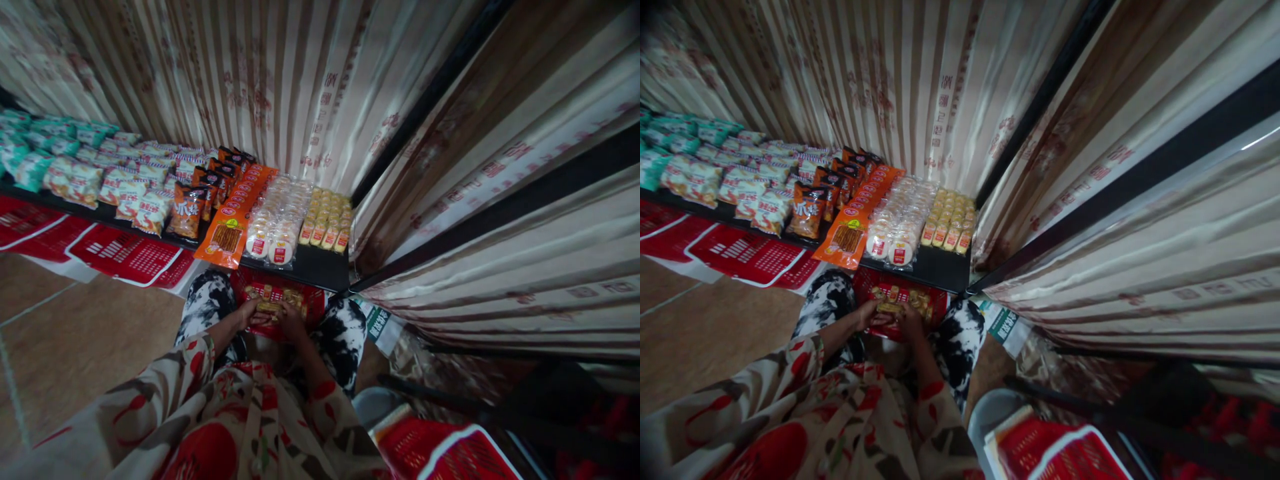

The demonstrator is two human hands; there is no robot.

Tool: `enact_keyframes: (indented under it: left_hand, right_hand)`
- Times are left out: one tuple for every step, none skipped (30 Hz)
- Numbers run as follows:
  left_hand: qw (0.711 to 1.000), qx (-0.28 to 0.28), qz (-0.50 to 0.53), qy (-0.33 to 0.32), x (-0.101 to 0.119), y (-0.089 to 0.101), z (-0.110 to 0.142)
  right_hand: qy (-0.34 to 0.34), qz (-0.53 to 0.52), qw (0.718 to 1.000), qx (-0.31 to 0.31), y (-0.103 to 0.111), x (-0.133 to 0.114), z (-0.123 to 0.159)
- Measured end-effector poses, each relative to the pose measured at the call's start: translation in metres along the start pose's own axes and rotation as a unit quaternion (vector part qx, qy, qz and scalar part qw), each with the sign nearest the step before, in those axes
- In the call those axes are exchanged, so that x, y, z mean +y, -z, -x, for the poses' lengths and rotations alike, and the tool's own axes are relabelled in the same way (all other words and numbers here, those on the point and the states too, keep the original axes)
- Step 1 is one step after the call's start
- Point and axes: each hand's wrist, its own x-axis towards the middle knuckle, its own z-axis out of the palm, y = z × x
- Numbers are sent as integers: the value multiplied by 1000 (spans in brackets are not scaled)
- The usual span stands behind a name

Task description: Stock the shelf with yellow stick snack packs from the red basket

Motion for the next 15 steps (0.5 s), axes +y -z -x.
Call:
enact_keyframes:
  left_hand:
    - [1000,4,7,-2,0,-1,0]
    - [1000,9,13,-5,1,-1,0]
    - [1000,12,19,-8,1,-2,0]
    - [999,16,25,-13,2,-3,0]
    - [999,20,30,-17,2,-4,1]
    - [999,22,34,-20,2,-4,1]
    - [999,24,37,-23,3,-4,1]
    - [999,23,39,-24,3,-5,2]
    - [999,21,41,-24,3,-5,3]
    - [999,18,43,-23,4,-5,3]
    - [999,13,43,-22,4,-5,4]
    - [999,8,44,-20,4,-5,4]
    - [999,3,43,-18,4,-5,5]
    - [999,-3,42,-17,4,-5,6]
    - [999,-11,40,-16,4,-5,6]
  right_hand:
    - [-4,-4,1000,-6,0,0,1]
    - [-7,-9,1000,-11,1,1,1]
    - [-10,-13,1000,-15,1,1,2]
    - [-12,-18,1000,-18,2,1,3]
    - [-14,-23,999,-21,3,0,4]
    - [-16,-27,999,-23,4,0,4]
    - [-19,-32,999,-24,5,-1,4]
    - [-23,-37,999,-26,6,-1,4]
    - [-28,-43,998,-28,7,-2,4]
    - [-34,-49,998,-30,8,-3,4]
    - [-39,-56,997,-33,8,-3,4]
    - [-43,-62,996,-36,9,-4,3]
    - [-46,-70,996,-38,9,-4,3]
    - [-47,-77,995,-40,10,-5,3]
    - [-48,-83,995,-40,11,-5,2]
